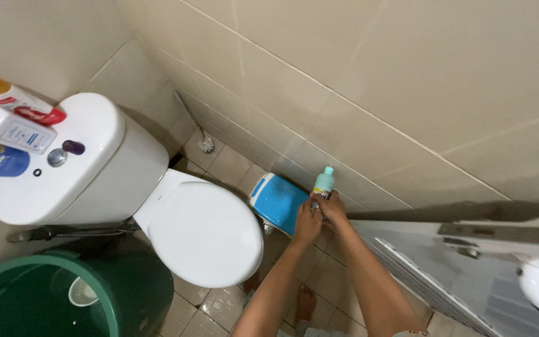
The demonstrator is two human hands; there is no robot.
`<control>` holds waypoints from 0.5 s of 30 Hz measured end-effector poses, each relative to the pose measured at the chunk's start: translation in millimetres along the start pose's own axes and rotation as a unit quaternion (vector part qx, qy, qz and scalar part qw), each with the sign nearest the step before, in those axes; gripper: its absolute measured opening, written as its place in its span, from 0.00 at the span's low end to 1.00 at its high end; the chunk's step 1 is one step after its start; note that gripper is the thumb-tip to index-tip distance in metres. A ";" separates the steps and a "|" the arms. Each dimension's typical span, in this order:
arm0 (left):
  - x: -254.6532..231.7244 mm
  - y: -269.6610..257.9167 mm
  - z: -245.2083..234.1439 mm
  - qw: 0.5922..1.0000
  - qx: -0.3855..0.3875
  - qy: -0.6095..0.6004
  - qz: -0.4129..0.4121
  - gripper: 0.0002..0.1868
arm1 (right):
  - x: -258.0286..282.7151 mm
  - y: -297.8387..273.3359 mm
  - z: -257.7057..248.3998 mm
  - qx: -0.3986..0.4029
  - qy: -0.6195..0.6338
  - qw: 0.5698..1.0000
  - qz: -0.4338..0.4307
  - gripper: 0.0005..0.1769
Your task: The person uses a light blue cleaning bottle to wipe the tiled walls and floor of a bathroom. They move around the toilet and a green bucket, applying the cleaner to various surfaces including the wall near a recessed shelf and the floor around the bucket.
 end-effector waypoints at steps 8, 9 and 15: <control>-15.4 35.6 -100.1 0.998 -0.064 0.017 0.024 0.29 | 124.9 16.0 63.3 0.074 -0.068 0.995 -0.023 0.41; -21.4 40.9 -113.0 0.997 -0.069 0.017 0.022 0.29 | 136.1 19.7 73.3 0.072 -0.073 0.994 -0.037 0.41; -42.1 68.1 -178.9 0.997 -0.074 0.007 0.006 0.32 | 191.5 46.1 127.7 0.089 -0.069 0.991 -0.076 0.40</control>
Point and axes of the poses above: each hand's wrist, its own y-axis towards the middle knuckle, its own z-axis out of the palm, x = y × z, the point moved 1 cm from there along y, towards the middle knuckle, and after that the axes turned 6 degrees about -z, right-handed, at the moved point
